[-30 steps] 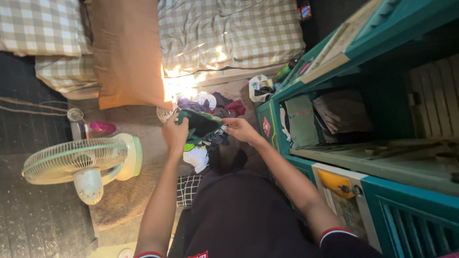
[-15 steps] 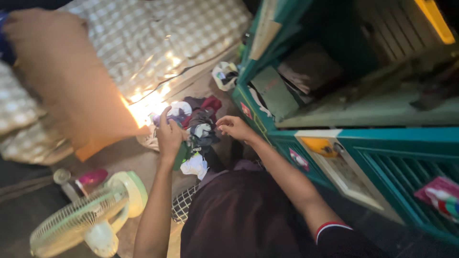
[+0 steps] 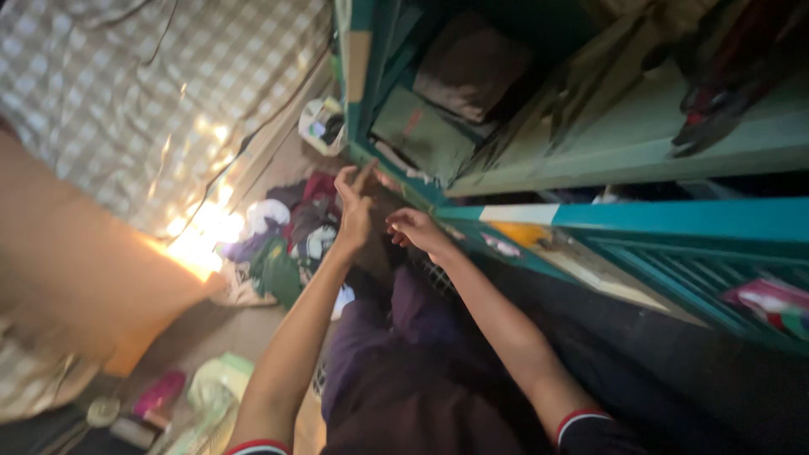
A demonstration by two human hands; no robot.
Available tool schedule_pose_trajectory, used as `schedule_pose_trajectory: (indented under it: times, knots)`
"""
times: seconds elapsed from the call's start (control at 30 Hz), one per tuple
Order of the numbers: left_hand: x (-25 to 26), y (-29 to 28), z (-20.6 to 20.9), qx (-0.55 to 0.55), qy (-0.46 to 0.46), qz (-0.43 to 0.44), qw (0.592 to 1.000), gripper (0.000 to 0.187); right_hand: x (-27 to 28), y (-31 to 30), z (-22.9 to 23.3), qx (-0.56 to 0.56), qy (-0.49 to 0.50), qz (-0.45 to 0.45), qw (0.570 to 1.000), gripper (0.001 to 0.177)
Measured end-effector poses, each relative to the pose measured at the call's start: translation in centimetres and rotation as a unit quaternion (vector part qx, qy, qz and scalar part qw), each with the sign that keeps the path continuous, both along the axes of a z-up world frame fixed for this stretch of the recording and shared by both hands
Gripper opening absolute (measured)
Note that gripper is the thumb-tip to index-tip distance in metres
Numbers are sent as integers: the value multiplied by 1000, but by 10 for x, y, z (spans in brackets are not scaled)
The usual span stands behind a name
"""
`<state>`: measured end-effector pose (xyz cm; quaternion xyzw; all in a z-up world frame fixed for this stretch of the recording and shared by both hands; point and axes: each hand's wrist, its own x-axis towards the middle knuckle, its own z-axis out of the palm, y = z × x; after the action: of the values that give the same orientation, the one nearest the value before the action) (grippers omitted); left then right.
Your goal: The person sorts through a pile of clothes by picking them up from the floor, shaking them out, and placing them into different compartments of a cabinet.
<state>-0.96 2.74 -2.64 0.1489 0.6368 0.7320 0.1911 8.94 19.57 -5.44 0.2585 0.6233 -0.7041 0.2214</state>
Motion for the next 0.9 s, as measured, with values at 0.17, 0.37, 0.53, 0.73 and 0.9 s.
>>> schedule_pose_trajectory:
  times: [0.17, 0.37, 0.53, 0.73, 0.9]
  knots:
    - [-28, 46, -86, 11, 15, 18, 1000, 43, -27, 47, -88, 35, -20, -35, 999, 18]
    - [-32, 73, -190, 25, -94, 43, 994, 38, -74, 92, -227, 295, 75, -69, 950, 39]
    - [-27, 72, -276, 15, -36, 37, 999, 32, -100, 118, -281, 465, 17, -156, 871, 74]
    - [-25, 78, -312, 19, -102, 43, 994, 31, -100, 104, -292, 558, 3, -247, 792, 53]
    - [-26, 81, -297, -6, -88, 55, 995, 25, -113, 106, -262, 513, -40, -275, 813, 29]
